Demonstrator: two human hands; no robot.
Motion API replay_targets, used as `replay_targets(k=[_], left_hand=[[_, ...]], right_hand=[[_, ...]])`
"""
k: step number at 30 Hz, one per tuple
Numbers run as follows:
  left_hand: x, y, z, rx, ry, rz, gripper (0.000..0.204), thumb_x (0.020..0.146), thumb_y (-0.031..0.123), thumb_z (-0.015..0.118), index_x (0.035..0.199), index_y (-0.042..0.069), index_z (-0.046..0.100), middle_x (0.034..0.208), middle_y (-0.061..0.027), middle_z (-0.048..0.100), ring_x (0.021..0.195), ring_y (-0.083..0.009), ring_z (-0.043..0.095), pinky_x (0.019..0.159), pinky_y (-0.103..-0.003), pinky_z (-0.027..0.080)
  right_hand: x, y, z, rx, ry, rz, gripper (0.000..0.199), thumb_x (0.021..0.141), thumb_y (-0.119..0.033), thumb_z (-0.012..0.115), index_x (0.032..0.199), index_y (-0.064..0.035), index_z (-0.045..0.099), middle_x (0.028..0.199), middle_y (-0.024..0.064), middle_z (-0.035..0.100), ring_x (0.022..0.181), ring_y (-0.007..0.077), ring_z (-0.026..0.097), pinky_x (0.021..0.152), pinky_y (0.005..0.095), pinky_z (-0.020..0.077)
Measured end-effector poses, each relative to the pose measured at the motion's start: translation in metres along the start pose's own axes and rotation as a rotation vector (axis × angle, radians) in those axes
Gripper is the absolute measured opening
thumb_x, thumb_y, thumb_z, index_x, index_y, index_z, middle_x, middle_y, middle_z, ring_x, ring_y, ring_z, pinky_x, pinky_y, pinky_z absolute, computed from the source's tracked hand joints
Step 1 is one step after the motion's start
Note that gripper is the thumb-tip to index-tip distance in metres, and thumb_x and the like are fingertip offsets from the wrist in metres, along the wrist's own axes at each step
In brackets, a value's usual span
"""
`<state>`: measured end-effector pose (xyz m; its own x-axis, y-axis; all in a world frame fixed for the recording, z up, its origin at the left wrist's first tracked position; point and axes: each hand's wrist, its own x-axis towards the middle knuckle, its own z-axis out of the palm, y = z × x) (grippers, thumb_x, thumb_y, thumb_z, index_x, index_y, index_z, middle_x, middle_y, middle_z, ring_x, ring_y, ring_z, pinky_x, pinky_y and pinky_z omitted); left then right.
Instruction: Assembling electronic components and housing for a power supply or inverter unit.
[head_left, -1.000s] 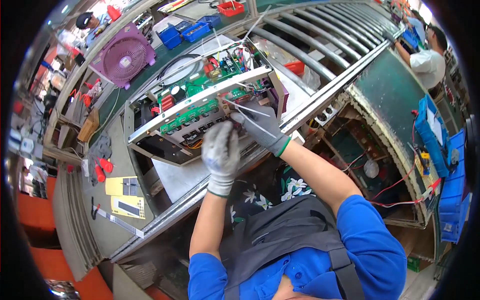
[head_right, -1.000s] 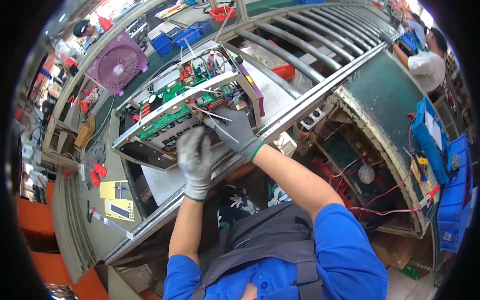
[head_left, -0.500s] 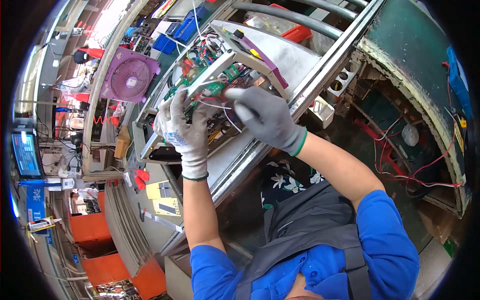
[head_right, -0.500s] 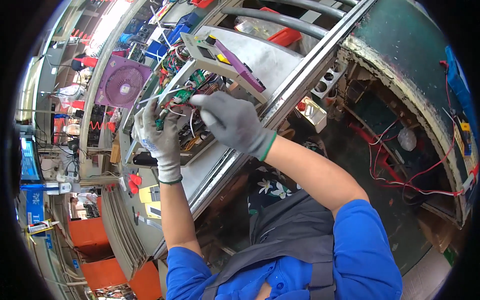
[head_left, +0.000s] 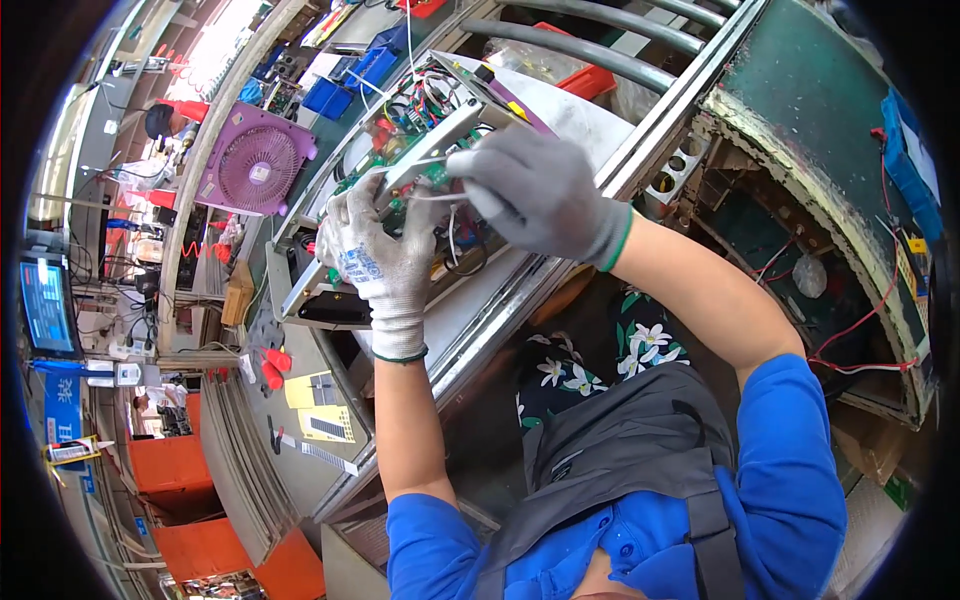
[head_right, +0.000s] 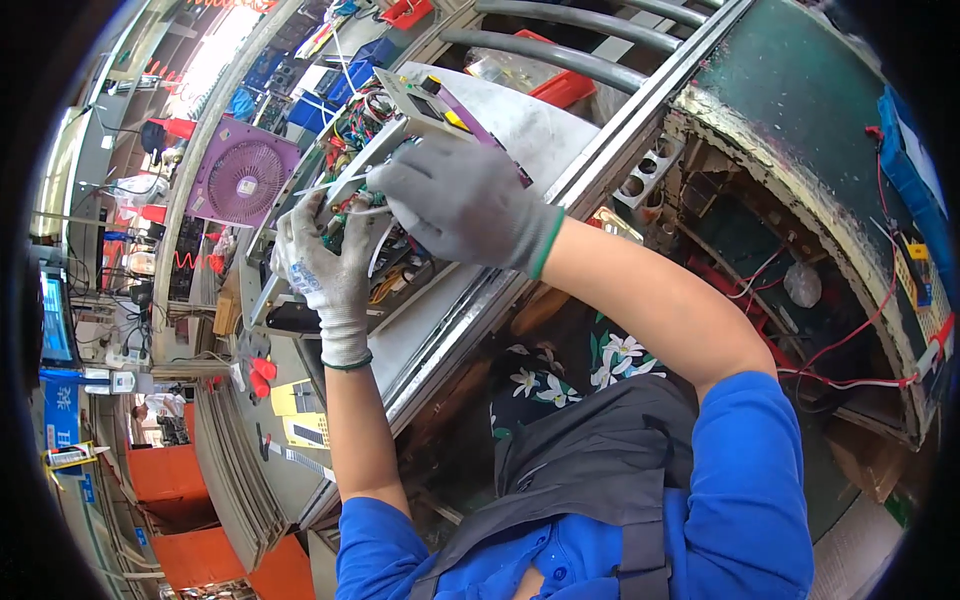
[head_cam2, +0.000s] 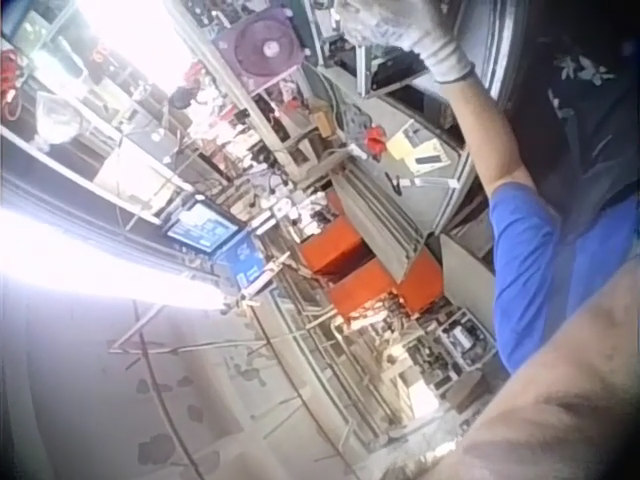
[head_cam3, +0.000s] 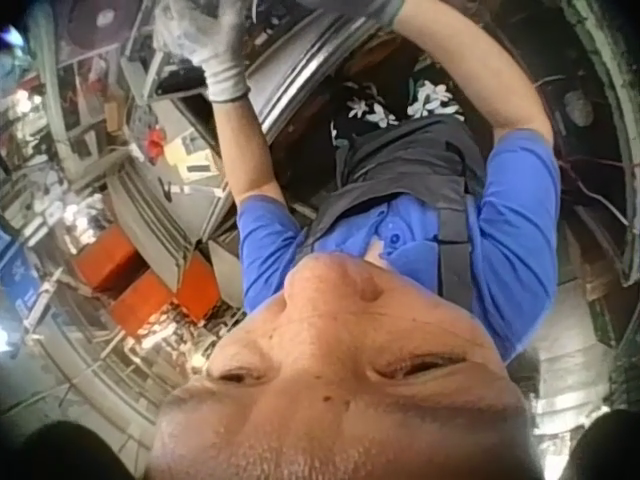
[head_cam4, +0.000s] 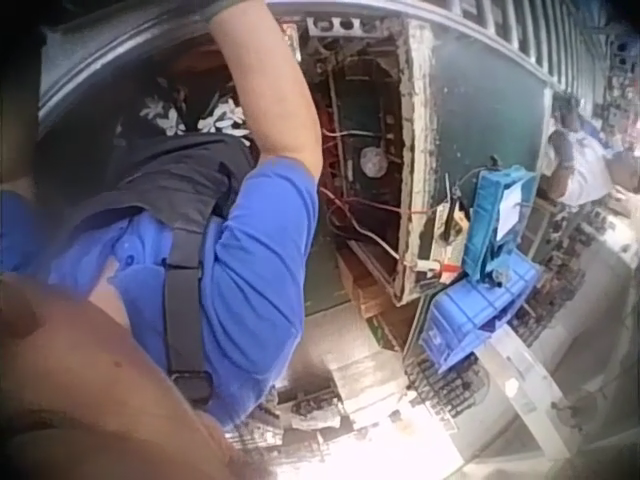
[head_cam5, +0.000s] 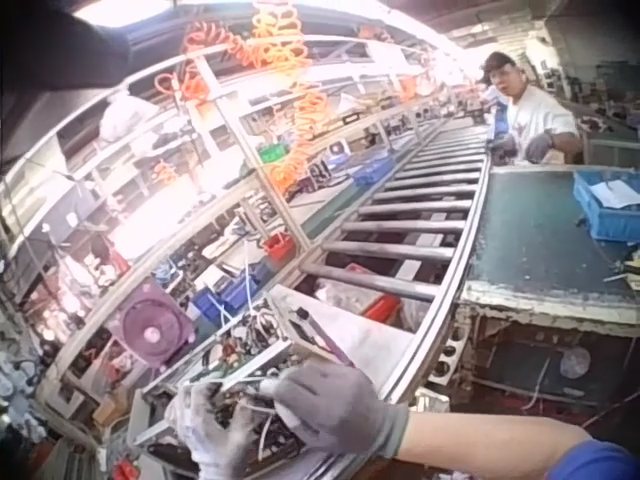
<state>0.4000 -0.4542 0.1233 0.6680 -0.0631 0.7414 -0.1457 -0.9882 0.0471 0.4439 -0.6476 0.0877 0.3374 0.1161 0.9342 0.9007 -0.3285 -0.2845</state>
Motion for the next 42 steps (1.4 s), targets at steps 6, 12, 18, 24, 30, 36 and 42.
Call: replay_targets(k=[6,12,18,24,30,36,42], left_hand=[[0.001,0.006,0.003,0.043,0.038,0.054,0.045,0.082,0.037,0.077,0.118,0.012,0.066,0.106,-0.0077,0.064,0.102,-0.0283,0.059,0.097,-0.044,0.037],[0.000,0.004,0.006,0.018,0.024,-0.001,0.046,0.077,0.036,0.079,0.115,0.014,0.067,0.104,-0.0055,0.065,0.103,-0.0277,0.058,0.095,-0.045,0.037],[0.006,-0.002,-0.002,0.016,-0.094,0.166,0.068,0.080,0.034,0.078,0.141,0.013,0.055,0.118,-0.0109,0.064,0.112,-0.0309,0.059,0.099,-0.046,0.038],[0.015,-0.001,0.010,0.082,-0.069,0.176,0.072,0.079,0.029,0.079,0.145,0.015,0.053,0.115,-0.0131,0.063,0.111,-0.0334,0.058,0.098,-0.049,0.039],[0.034,0.022,0.037,0.030,-0.098,0.047,0.071,0.080,0.025,0.078,0.146,0.023,0.053,0.119,-0.0168,0.062,0.118,-0.0361,0.054,0.104,-0.052,0.034],[0.041,0.022,0.046,0.209,-0.112,0.074,0.070,0.082,0.031,0.078,0.146,0.018,0.052,0.112,-0.0141,0.062,0.108,-0.0337,0.057,0.097,-0.051,0.040],[0.042,0.024,0.050,0.157,-0.082,0.097,0.065,0.083,0.033,0.077,0.142,0.016,0.054,0.111,-0.0155,0.061,0.107,-0.0357,0.057,0.096,-0.051,0.041]], right_hand=[[0.041,0.011,0.011,-0.164,-0.216,-0.030,0.017,0.083,-0.021,0.071,0.098,-0.0158,0.069,0.103,0.0035,0.067,0.104,0.0237,0.064,0.097,0.0385,0.0445],[0.052,0.006,0.021,-0.330,-0.479,0.092,0.031,0.083,-0.035,0.074,0.109,-0.0184,0.071,0.104,0.0046,0.068,0.109,0.0219,0.063,0.106,0.0417,0.0389],[0.037,0.019,0.002,-0.025,0.069,-0.031,0.030,0.080,-0.014,0.070,0.109,-0.0134,0.069,0.109,0.0076,0.068,0.104,0.0297,0.065,0.097,0.0436,0.0495],[-0.022,0.008,0.007,-0.146,0.171,0.376,0.080,0.078,-0.020,0.067,0.148,0.0011,0.037,0.146,0.0282,0.042,0.137,0.0467,0.040,0.117,0.0502,0.0320],[0.001,0.060,0.011,-0.052,0.050,0.412,0.089,0.074,-0.018,0.063,0.155,-0.0065,0.027,0.149,0.0283,0.039,0.138,0.0469,0.039,0.120,0.0506,0.0286],[-0.025,0.060,-0.005,-0.012,-0.100,0.208,0.047,0.078,-0.009,0.062,0.125,-0.0103,0.060,0.120,0.0141,0.060,0.111,0.0347,0.061,0.098,0.0455,0.0492],[-0.016,0.070,0.028,0.003,-0.125,0.177,0.039,0.081,-0.012,0.064,0.119,-0.0146,0.063,0.108,0.0111,0.061,0.104,0.0325,0.065,0.090,0.0473,0.0518]])
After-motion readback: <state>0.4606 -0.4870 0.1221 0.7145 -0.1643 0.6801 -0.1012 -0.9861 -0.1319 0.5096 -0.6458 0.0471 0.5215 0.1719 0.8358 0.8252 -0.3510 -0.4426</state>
